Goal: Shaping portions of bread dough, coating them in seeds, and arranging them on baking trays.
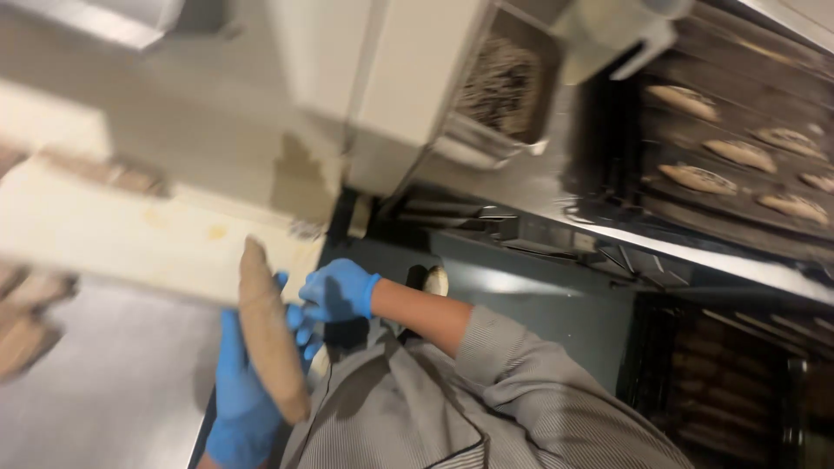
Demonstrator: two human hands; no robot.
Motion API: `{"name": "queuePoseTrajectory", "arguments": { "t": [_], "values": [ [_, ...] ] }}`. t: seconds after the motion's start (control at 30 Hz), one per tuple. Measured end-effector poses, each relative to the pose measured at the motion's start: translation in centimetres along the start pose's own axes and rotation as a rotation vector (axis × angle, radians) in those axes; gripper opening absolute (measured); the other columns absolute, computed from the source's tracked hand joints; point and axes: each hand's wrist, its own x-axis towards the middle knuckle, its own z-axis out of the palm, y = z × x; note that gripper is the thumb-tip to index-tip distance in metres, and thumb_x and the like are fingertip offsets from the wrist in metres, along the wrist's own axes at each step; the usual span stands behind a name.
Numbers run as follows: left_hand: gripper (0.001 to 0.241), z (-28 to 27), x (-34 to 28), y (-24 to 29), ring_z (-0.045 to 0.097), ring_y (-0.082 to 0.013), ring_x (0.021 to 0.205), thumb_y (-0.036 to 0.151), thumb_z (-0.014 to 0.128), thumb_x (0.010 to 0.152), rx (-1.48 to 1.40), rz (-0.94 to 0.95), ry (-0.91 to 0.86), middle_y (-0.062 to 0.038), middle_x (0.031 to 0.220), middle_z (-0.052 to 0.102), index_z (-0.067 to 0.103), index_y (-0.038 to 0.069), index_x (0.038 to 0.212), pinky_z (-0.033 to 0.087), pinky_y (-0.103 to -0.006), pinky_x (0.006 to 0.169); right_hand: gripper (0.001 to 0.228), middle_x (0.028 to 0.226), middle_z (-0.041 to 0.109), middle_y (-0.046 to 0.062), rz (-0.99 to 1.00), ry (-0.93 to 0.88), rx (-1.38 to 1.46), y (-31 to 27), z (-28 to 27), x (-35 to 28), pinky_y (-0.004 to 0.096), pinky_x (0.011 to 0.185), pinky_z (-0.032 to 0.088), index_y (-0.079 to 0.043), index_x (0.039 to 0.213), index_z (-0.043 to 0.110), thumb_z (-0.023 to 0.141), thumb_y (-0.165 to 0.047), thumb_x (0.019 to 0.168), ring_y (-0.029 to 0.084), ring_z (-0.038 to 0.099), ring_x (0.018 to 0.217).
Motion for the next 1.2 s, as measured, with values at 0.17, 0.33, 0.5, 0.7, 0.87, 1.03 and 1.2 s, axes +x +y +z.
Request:
{"name": "queuePoseTrajectory", "arguments": {
  "t": [0.17, 0.33, 0.5, 0.7, 0.87, 1.03, 1.2],
  "values": [
    [0.063, 5.1, 7.3, -5.8, 0.062, -0.0199, 0.089, 0.058, 0.033, 0.109, 0.051, -0.076, 0.080, -0.006, 0.107, 0.065, 0.047, 0.013, 0.151, 0.051, -0.0373, 0.081, 0.037, 0.099, 0.074, 0.010, 0.299, -0.101, 0.102, 6.0, -25.9, -11.2, 0.044, 0.080, 0.054, -0.014, 0.103, 0.076, 0.064, -0.048, 0.095, 0.032, 0.070, 0.091],
    [0.061, 13.5, 16.7, -14.5, 0.061, -0.0202, 0.089, 0.059, 0.032, 0.106, 0.065, -0.166, 0.197, -0.005, 0.104, 0.065, 0.051, 0.013, 0.142, 0.050, -0.0389, 0.081, 0.022, 0.102, 0.073, 0.013, 0.552, 0.555, 0.133, 34.5, -44.6, -24.0, 0.036, 0.083, 0.057, -0.008, 0.114, 0.070, 0.068, -0.023, 0.098, 0.029, 0.070, 0.092],
    [0.061, 20.2, 21.8, -21.9, 0.060, -0.0207, 0.089, 0.060, 0.031, 0.102, 0.060, -0.310, 0.475, -0.003, 0.101, 0.065, 0.057, 0.013, 0.129, 0.048, -0.0413, 0.082, 0.030, 0.120, 0.069, 0.023, 0.646, 0.308, -0.395, 58.4, -52.0, -27.1, 0.048, 0.095, 0.050, -0.003, 0.116, 0.073, 0.053, -0.021, 0.102, 0.043, 0.064, 0.108],
    [0.063, 25.7, 26.7, -27.4, 0.061, -0.0248, 0.093, 0.052, 0.036, 0.115, -0.046, -0.072, -0.239, -0.013, 0.106, 0.065, 0.059, -0.005, 0.125, 0.051, -0.0396, 0.087, 0.034, 0.124, 0.073, 0.016, 0.422, -0.309, -0.621, 79.4, -48.7, -27.3, 0.046, 0.096, 0.052, -0.008, 0.116, 0.076, 0.048, -0.022, 0.103, 0.038, 0.069, 0.112],
    [0.063, 29.7, 30.7, -27.8, 0.064, -0.0206, 0.092, 0.054, 0.038, 0.106, -0.083, -0.193, -0.007, -0.008, 0.108, 0.068, 0.061, 0.002, 0.131, 0.054, -0.0378, 0.084, 0.048, 0.123, 0.071, 0.020, 0.797, -0.111, -0.203, 58.1, -53.1, -26.2, 0.048, 0.099, 0.048, -0.009, 0.125, 0.070, 0.045, -0.047, 0.110, 0.043, 0.065, 0.111],
    [0.059, 32.4, 34.3, -27.8, 0.066, -0.0195, 0.098, 0.054, 0.040, 0.108, -0.128, -0.230, -0.138, -0.006, 0.117, 0.069, 0.061, 0.005, 0.133, 0.055, -0.0382, 0.091, 0.039, 0.151, 0.058, 0.028, 0.302, -0.124, -0.699, 44.0, -50.1, -30.1, 0.050, 0.097, 0.050, -0.005, 0.137, 0.065, 0.055, -0.016, 0.101, 0.046, 0.063, 0.114],
    [0.053, 34.2, 36.7, -29.2, 0.068, -0.0207, 0.104, 0.052, 0.042, 0.108, -0.263, -0.522, -0.160, -0.006, 0.117, 0.071, 0.062, 0.009, 0.133, 0.054, -0.0362, 0.096, 0.079, 0.153, 0.050, 0.017, -0.416, 0.173, -0.071, 29.4, -43.3, -29.2, 0.060, 0.120, 0.034, -0.004, 0.148, 0.048, 0.074, -0.050, 0.090, 0.044, 0.047, 0.142]
  ]
}}
